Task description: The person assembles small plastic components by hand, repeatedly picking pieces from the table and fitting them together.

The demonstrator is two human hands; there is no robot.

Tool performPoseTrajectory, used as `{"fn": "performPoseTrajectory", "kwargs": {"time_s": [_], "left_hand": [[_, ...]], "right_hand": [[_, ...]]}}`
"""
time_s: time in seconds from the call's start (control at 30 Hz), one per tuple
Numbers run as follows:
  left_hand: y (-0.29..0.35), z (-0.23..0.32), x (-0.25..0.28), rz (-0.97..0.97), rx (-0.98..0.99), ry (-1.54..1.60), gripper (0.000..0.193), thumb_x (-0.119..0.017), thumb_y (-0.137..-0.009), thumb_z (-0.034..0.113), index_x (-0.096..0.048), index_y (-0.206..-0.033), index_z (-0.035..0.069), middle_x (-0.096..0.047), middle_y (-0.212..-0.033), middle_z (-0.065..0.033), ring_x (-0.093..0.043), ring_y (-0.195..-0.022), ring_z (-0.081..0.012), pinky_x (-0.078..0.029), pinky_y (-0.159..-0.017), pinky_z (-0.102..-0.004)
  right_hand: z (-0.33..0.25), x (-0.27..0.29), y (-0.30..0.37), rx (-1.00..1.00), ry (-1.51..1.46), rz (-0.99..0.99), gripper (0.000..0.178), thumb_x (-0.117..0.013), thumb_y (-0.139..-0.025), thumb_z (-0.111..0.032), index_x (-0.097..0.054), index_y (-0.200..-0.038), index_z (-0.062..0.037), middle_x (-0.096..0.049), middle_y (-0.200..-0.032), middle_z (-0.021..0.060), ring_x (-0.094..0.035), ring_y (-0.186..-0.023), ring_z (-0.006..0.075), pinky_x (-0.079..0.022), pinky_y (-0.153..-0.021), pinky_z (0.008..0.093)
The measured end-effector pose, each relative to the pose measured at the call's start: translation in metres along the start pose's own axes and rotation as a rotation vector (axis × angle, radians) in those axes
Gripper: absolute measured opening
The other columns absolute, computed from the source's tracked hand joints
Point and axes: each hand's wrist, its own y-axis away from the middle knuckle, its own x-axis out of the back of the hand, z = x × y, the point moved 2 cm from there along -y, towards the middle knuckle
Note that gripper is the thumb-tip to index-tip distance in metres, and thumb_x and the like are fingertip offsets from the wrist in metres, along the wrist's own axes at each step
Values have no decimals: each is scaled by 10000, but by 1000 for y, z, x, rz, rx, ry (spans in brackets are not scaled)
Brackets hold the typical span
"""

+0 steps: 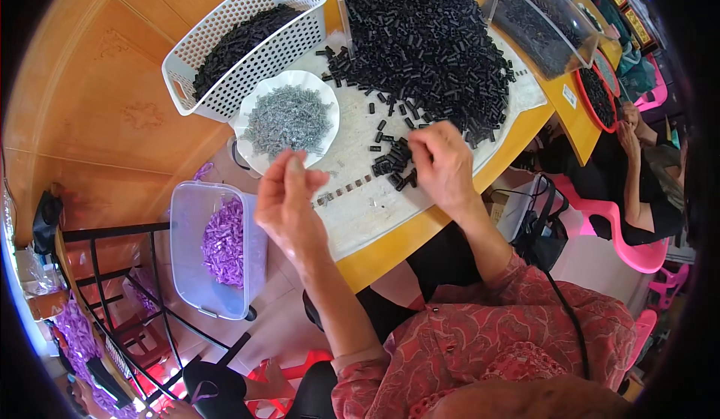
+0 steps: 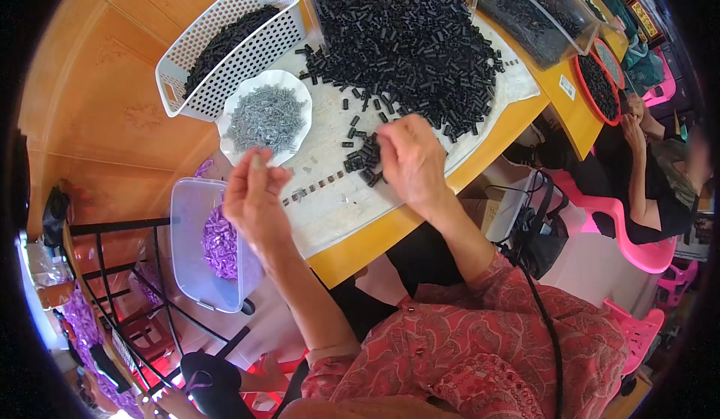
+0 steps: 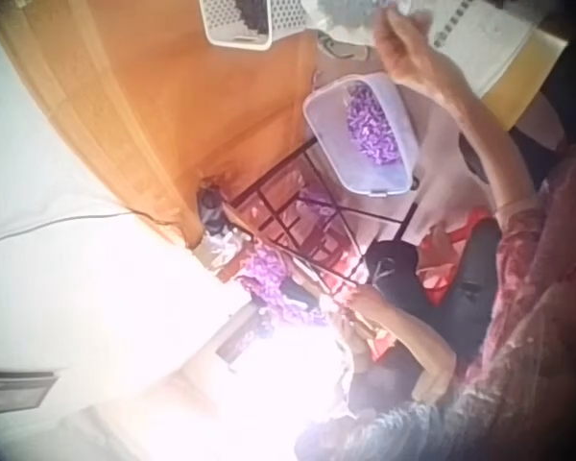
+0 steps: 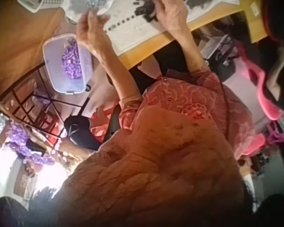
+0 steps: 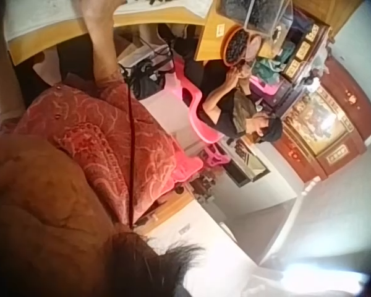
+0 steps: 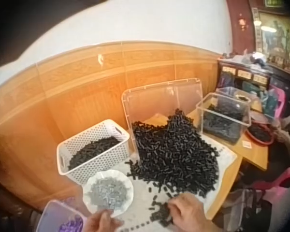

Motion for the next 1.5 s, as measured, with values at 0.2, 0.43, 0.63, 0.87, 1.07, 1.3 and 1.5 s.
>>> {"fn": "performPoseTrajectory", "kwargs": {"time_s": [0.2, 0.43, 0.63, 0.87, 1.07, 1.3, 1.5], "left_hand": [[27, -39, 8, -100, 131, 27, 203, -614, -892, 52, -615, -1056, -69, -676, -921, -142, -636, -623, -140, -534, -615, -249], [36, -42, 4, -213, 170, -95, 206, -605, -893, 42, -615, -1072, -61, -670, -937, -148, -633, -629, -140, -545, -610, -260], [38, -50, 4, -207, 213, -62, 196, -618, -899, 58, -623, -1077, -25, -665, -886, -75, -629, -666, -101, -496, -632, -207], [37, -52, 6, -224, 268, 15, 229, -621, -897, 63, -619, -1106, -31, -663, -937, -85, -628, -697, -109, -522, -669, -230], [38, -55, 10, -262, 316, 109, 254, -609, -902, 54, -613, -1140, -32, -656, -947, -65, -620, -734, -101, -524, -690, -238], [34, -63, 16, -291, 303, 207, 252, -595, -909, 52, -609, -1147, -29, -653, -919, -60, -613, -741, -105, -526, -707, -258], [32, -60, 18, -336, 407, 570, 252, -538, -931, 25, -595, -1171, -27, -650, -892, -69, -605, -741, -124, -530, -724, -290]], "right_hand": [[12, -2, -21, -156, 254, -59, 113, -708, -749, -148, -665, -786, -51, -556, -790, 100, -578, -762, 294, -473, -608, 398], [16, -16, -24, -179, 323, -202, 103, -701, -747, -132, -676, -801, -48, -570, -838, 111, -580, -823, 292, -483, -638, 414], [8, -19, -18, -125, -52, -119, 121, -694, -744, -24, -641, -852, -30, -620, -799, 97, -631, -705, 250, -500, -604, 340], [-30, -20, -4, -187, -504, -293, 176, -688, -779, 40, -593, -926, 17, -664, -788, 64, -621, -665, 72, -505, -577, 215], [-46, -23, 2, -186, -570, -335, 225, -703, -752, 71, -604, -939, -6, -648, -820, 37, -582, -687, 61, -481, -590, 209], [-58, -27, 4, -50, -564, -371, 228, -674, -769, 81, -578, -963, 12, -660, -823, 80, -644, -667, 119, -527, -595, 236], [-67, -23, 2, -119, -669, -380, 230, -678, -774, 72, -587, -977, 12, -663, -848, 73, -641, -684, 112, -529, -610, 242]]}}
